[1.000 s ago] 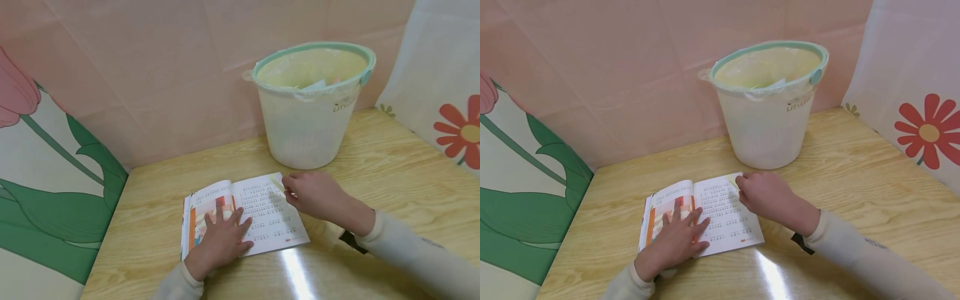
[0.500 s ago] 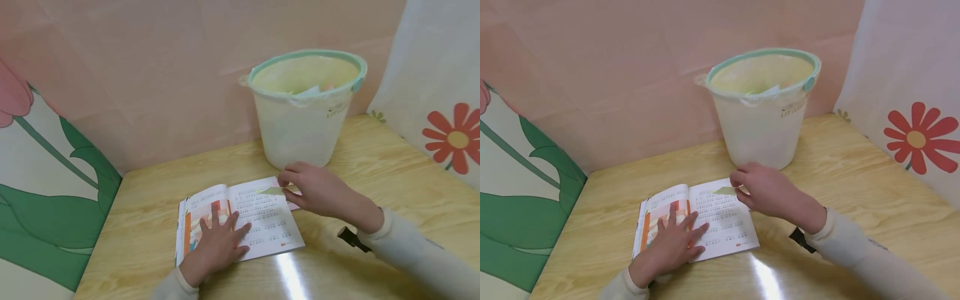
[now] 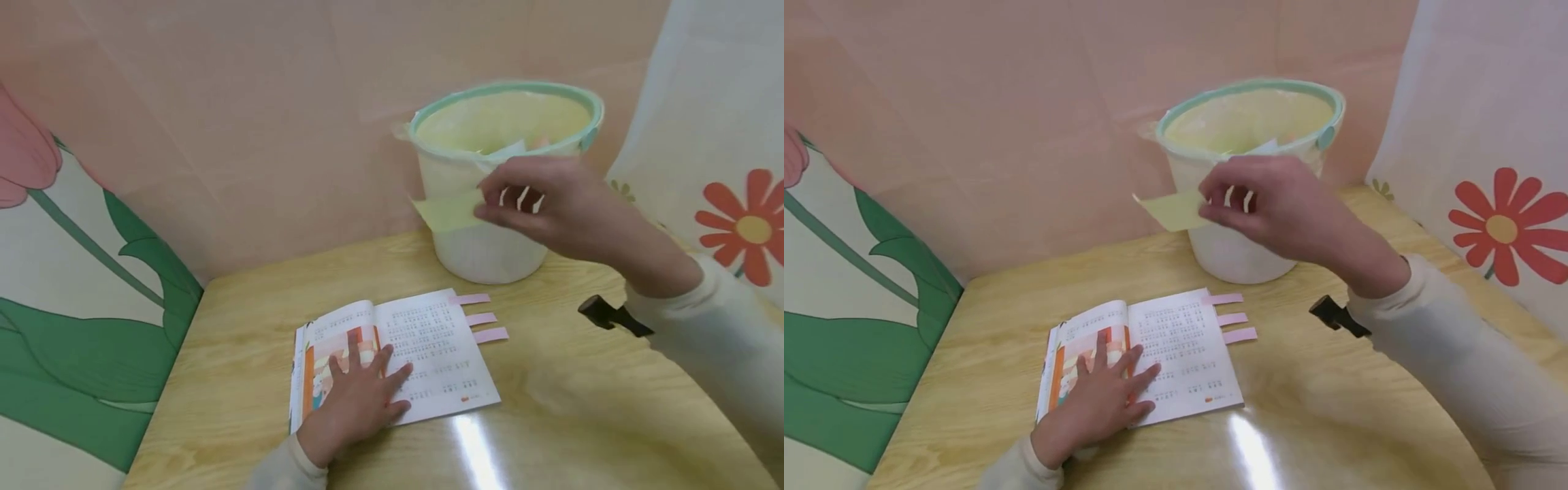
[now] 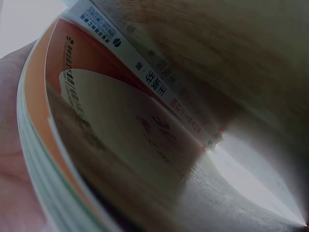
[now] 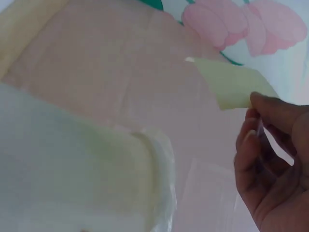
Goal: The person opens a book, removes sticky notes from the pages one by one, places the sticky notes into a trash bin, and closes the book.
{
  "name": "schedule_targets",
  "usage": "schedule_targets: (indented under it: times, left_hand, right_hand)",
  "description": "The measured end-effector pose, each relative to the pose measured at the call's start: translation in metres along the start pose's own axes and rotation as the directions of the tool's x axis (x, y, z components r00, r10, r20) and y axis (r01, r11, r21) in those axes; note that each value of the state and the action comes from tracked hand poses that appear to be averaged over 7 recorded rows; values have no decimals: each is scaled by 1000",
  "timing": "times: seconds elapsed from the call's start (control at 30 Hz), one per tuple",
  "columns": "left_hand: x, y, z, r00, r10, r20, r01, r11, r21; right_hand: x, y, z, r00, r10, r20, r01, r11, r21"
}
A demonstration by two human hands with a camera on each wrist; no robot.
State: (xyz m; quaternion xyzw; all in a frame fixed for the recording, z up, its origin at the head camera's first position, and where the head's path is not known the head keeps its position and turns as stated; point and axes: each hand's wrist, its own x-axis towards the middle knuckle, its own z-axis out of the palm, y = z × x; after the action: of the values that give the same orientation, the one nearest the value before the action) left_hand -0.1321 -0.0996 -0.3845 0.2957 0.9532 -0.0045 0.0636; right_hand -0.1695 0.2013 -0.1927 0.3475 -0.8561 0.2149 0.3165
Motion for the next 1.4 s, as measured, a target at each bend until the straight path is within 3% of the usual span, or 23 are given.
schedule_targets:
  times: [0.07,0.13,0.27,0.33,0.53,0.8,0.93,1.0,1.2,1.4]
  left_hand:
    - [0,2,2,1000,-6,10,6,1000,-6]
    - [0,2,4,1000,-12,15,12,1000,0]
    - [3,0,4,1000,-10,-7,10,1000,26]
    - [5,0,4,1000,-9,-12,10,1000,30]
    - [7,2,5,1000,-12,0,12,1000,18]
    - [9,4,4,1000,-13,-10,13,1000,22]
    - [9,4,3,1000,-14,-2,14,1000,25]
    - [9,4,3,1000,-15,0,15,1000,26]
    - [9,5,2,1000,-24,13,24,1000,18]
    - [9,7,0,1000,-15,21,14,1000,21]
  right_hand:
    - [7,5,-8,995,88,-43,-88,996,8]
    - [13,11,-15,976,199,-91,-199,980,10]
    - [27,34,-25,905,362,-225,-358,932,58]
    - [35,50,-27,871,421,-255,-407,907,106]
    - [47,87,-28,788,587,-186,-560,809,179]
    - [48,106,-29,727,656,-202,-636,754,163]
    - [45,103,-30,718,659,-223,-639,751,163]
    - [44,98,-30,725,647,-236,-629,762,158]
    - [36,76,-26,776,562,-288,-553,825,120]
    - [6,48,-8,837,455,-304,-450,888,89]
